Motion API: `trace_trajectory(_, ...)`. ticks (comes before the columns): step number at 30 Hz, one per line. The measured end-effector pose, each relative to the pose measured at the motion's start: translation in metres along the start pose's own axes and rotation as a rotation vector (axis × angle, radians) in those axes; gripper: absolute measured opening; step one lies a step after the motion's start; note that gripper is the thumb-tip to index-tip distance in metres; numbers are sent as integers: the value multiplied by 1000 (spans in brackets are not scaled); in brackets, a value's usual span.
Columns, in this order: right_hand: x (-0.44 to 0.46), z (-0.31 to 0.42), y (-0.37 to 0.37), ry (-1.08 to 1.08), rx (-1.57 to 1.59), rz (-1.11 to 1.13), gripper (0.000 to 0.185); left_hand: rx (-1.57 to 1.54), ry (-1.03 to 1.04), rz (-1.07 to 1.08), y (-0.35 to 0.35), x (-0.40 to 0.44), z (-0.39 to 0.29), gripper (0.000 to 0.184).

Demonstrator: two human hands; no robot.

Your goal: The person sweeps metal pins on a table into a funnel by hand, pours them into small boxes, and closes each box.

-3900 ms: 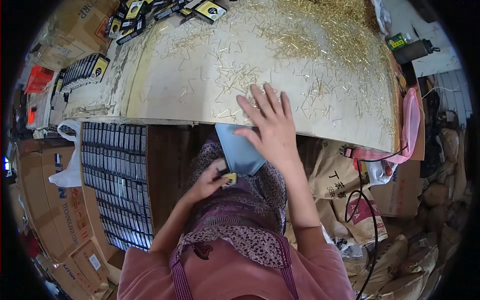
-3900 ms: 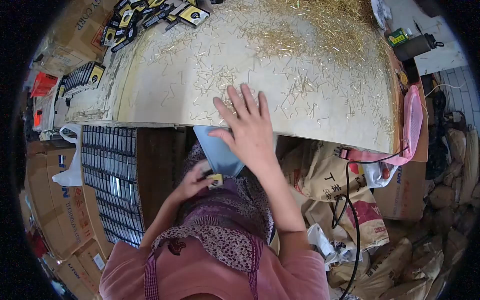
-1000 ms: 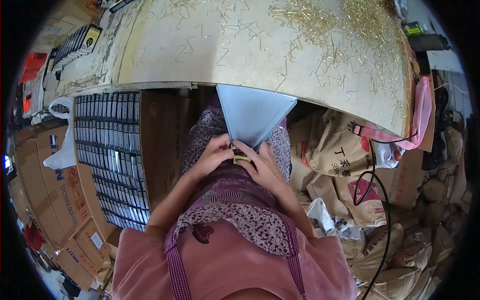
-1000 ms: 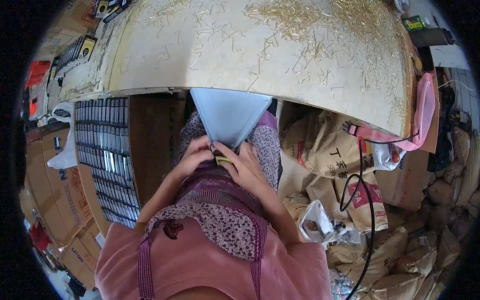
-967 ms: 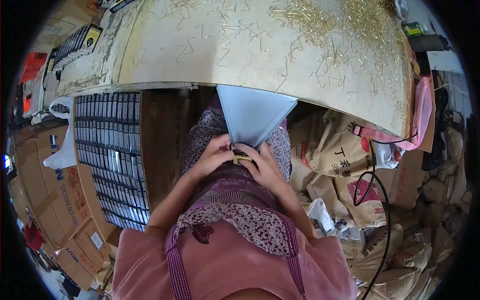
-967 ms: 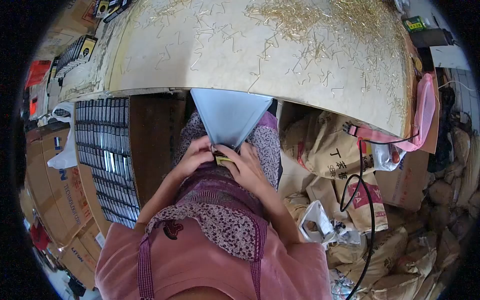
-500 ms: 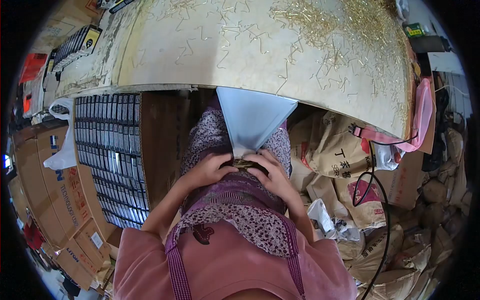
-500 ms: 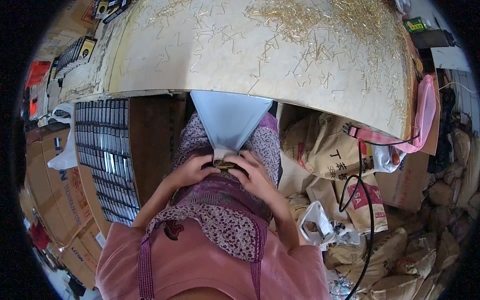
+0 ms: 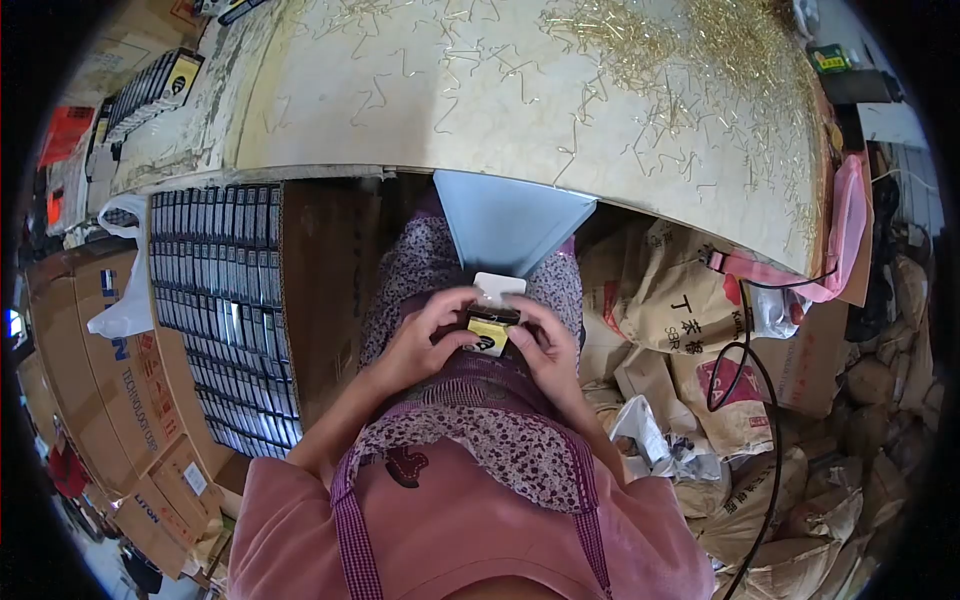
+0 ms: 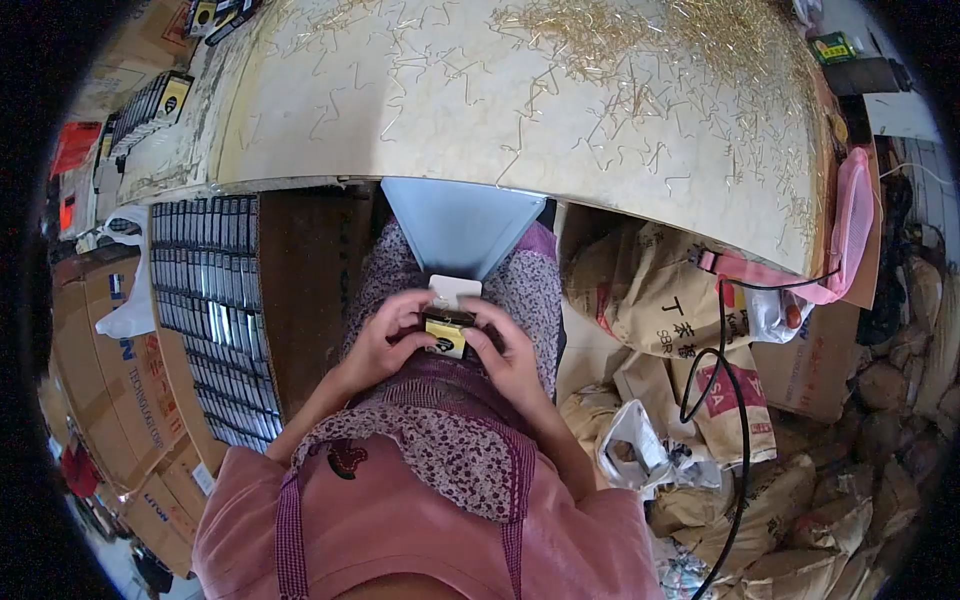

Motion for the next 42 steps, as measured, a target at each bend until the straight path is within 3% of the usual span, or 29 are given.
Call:
trace_trajectory(5,1,4,2,-147,-6,82,22,270,32,205,6,-2,0,37)
trace_trajectory(11,-3,3,-5,-6,21,-54,23,153,43,104,2,-2,-9,42)
trace_trajectory(15,2,30,4,-451,-296,-37,24,306,97,-3,-6,3,-18,43)
trace_trajectory(16,4,31,4,-458,-296,-37,24,309,104,-4,-7,5,-18,43)
trace_trajectory(26,1,17,10,-214,-221,112,26,90,114,-61,-8,-1,-5,41)
trace_trajectory(31,1,6,15,-181,-237,188,27,286,132,178,-1,2,-9,43)
trace_trajectory(36,6,18,6,-283,-214,-67,26,506,332,194,5,3,-21,46)
trace_trajectory(40,4,10,-1,-178,27,-196,27,13,11,-23,-8,5,-4,49)
trace_trajectory(42,3,7,-2,-106,-7,-157,27,34,27,-11,-7,5,-6,50)
Point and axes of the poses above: each hand's wrist, its own x-axis towards the middle knuckle, its own y-axis out of the palm, z = x × y, the point moved 8 cm from there along x, towards the middle knuckle, and after that the axes turned 12 degrees about x, right-handed, at the moved point
